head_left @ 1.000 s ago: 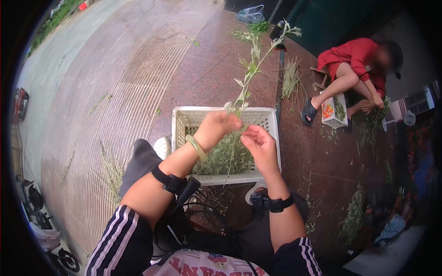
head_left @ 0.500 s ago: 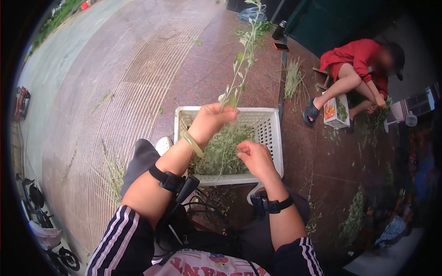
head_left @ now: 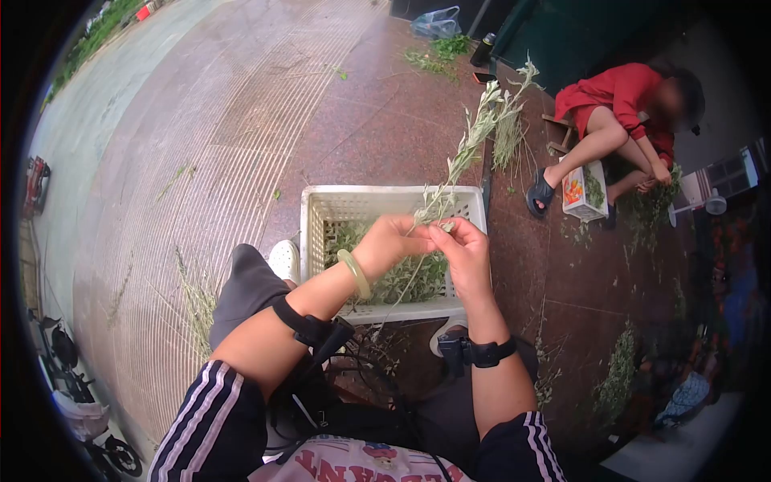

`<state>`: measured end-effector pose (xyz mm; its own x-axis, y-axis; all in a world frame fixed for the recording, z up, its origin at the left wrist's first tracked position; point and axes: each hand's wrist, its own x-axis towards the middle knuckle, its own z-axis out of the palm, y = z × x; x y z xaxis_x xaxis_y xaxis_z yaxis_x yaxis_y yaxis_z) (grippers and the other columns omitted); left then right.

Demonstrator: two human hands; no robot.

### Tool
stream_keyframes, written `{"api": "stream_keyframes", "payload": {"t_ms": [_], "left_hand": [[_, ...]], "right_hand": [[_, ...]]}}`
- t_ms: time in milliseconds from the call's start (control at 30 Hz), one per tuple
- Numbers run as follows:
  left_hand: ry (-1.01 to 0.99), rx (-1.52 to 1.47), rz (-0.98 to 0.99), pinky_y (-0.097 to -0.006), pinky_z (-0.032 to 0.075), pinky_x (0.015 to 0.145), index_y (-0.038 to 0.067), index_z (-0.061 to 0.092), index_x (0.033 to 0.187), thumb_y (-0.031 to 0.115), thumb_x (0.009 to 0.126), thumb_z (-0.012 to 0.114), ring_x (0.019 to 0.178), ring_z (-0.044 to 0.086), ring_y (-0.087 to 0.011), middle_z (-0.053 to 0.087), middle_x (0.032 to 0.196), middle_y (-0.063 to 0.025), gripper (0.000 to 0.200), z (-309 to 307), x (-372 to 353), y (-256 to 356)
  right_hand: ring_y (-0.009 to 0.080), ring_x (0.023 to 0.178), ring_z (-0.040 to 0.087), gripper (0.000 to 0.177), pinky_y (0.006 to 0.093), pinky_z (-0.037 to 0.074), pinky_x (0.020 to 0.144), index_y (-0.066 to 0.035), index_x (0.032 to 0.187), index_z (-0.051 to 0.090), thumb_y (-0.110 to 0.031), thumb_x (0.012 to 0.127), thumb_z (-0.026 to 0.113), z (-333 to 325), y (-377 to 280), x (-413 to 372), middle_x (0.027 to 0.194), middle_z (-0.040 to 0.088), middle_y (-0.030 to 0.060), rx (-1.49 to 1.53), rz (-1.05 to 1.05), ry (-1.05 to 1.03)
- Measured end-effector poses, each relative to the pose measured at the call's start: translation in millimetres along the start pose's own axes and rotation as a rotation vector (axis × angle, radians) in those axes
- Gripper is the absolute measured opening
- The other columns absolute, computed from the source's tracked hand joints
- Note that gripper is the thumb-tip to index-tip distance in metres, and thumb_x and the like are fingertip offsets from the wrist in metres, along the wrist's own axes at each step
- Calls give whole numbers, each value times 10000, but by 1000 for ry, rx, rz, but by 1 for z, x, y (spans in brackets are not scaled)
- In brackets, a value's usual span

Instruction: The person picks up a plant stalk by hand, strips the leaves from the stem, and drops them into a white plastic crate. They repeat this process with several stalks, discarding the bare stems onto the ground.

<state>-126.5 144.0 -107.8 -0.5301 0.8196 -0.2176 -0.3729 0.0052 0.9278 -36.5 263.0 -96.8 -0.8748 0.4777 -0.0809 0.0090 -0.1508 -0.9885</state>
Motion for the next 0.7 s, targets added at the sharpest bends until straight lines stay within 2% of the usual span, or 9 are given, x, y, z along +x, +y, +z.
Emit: {"api": "stream_keyframes", "payload": {"t_ms": [33, 100, 233, 267, 367, 400, 500, 600, 700], "left_hand": [[-13, -9, 18, -162, 314, 484, 63, 635, 830, 88, 756, 668, 544, 428, 3, 573, 667, 58, 85, 2, 0, 0], [117, -29, 104, -164, 297, 465, 63, 636, 839, 95, 766, 659, 525, 409, 2, 555, 646, 65, 83, 3, 6, -8], [416, -115, 214, -170, 247, 424, 63, 635, 863, 113, 786, 643, 471, 351, 1, 496, 592, 85, 92, -8, 11, 1], [464, -177, 244, -177, 215, 408, 66, 628, 876, 136, 797, 635, 441, 306, -2, 444, 561, 95, 106, -11, 11, 8], [505, -217, 263, -174, 209, 402, 75, 619, 887, 155, 790, 646, 427, 296, -1, 436, 555, 95, 128, -16, 7, 26], [477, -244, 208, -185, 373, 593, 27, 605, 948, 131, 774, 649, 665, 479, -35, 573, 776, 19, 207, -18, 5, 28], [446, -176, 144, -187, 368, 572, 29, 600, 921, 130, 768, 658, 648, 476, -29, 568, 752, 26, 193, -19, 4, 28], [424, -183, 170, -186, 352, 541, 48, 594, 859, 125, 767, 659, 610, 456, -27, 555, 713, 41, 137, -21, 6, 24], [467, -158, 253, -173, 218, 394, 129, 549, 756, 158, 762, 681, 447, 327, 3, 470, 609, 94, 135, -23, 9, 26]], "right_hand": [[72, 665, 539, 118, 206, 433, 657, -2, 829, 578, -106, 790, 616, 1, -3, 0, 718, 603, 21, 11, -8, 29], [71, 610, 522, 105, 209, 425, 608, -9, 799, 583, -110, 795, 609, 3, -7, -1, 678, 598, 13, 30, -24, 84], [81, 552, 509, 157, 237, 398, 527, -7, 713, 591, -147, 761, 641, -19, 18, 3, 633, 606, 35, -257, 9, 107], [89, 544, 512, 174, 247, 395, 516, -4, 694, 591, -158, 748, 652, -21, 24, 3, 623, 607, 44, -357, 5, 97], [118, 527, 520, 211, 274, 400, 513, 4, 678, 589, -183, 710, 680, -16, 24, -3, 597, 596, 66, -520, 37, 53], [129, 523, 522, 223, 282, 404, 517, 6, 679, 588, -191, 697, 689, -12, 23, -5, 589, 590, 72, -551, 56, 34], [19, 529, 415, 142, 197, 322, 475, -8, 661, 566, -77, 746, 656, 0, 23, -12, 578, 532, -36, -533, 56, -54], [27, 542, 439, 143, 198, 345, 495, 2, 668, 571, -81, 745, 658, 6, 24, -14, 588, 548, -23, -606, 69, -83], [38, 572, 480, 132, 200, 386, 538, 10, 685, 579, -77, 762, 643, 4, 30, -13, 619, 573, -4, -481, 95, -94]]}}
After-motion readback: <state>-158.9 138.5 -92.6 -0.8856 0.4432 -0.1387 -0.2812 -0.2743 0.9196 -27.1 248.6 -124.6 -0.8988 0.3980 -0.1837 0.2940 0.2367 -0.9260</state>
